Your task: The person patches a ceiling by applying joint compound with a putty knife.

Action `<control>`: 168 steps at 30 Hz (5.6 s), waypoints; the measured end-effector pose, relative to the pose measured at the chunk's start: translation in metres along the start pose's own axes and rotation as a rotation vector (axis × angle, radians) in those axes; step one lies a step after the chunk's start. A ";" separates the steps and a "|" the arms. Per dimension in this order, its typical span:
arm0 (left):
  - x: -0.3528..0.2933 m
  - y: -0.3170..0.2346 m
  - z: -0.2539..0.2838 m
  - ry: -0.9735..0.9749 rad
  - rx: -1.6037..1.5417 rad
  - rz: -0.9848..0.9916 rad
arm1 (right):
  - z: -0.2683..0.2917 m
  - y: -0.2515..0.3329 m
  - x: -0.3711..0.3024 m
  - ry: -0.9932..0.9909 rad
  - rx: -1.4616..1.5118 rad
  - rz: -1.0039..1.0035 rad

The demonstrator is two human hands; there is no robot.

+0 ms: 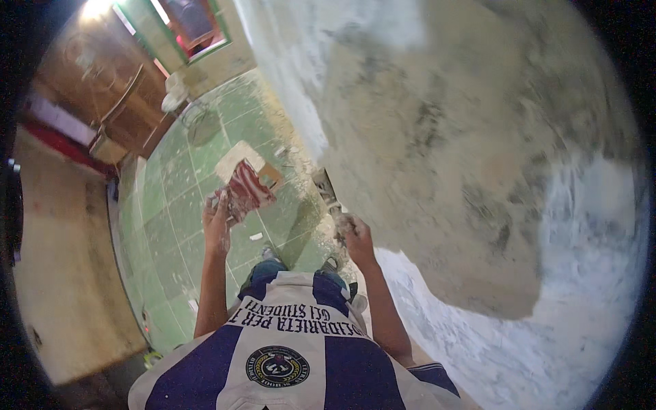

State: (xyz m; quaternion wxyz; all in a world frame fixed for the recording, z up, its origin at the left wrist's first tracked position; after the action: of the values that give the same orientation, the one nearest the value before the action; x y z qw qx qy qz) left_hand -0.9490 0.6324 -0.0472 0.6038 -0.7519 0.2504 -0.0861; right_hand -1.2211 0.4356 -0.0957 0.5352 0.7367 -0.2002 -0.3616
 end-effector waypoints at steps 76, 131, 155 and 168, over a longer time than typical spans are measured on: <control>0.829 -0.242 0.693 -0.110 -0.227 0.140 | -1.101 -0.043 0.579 0.013 -0.986 0.446; 1.342 -0.282 0.660 0.215 -0.047 0.221 | -1.229 0.063 0.987 -0.258 -0.953 0.295; 1.390 -0.282 0.673 0.161 -0.200 0.128 | -1.230 0.056 1.017 -0.416 -0.866 0.308; 1.375 -0.308 0.678 0.159 -0.352 0.281 | -1.254 0.058 1.018 -0.219 -0.733 0.570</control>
State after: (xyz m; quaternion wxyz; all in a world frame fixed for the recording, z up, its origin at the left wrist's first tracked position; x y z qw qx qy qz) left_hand 0.6104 0.6030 -0.1659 0.4479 -0.7942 0.4105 -0.0154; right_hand 0.3912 0.5289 -0.1582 0.8134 0.3729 -0.3087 -0.3225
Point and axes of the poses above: each hand's wrist, its own x-axis towards the middle knuckle, its own z-axis out of the back of the hand, y = z × x, the point moved 2 cm from there along x, towards the middle knuckle
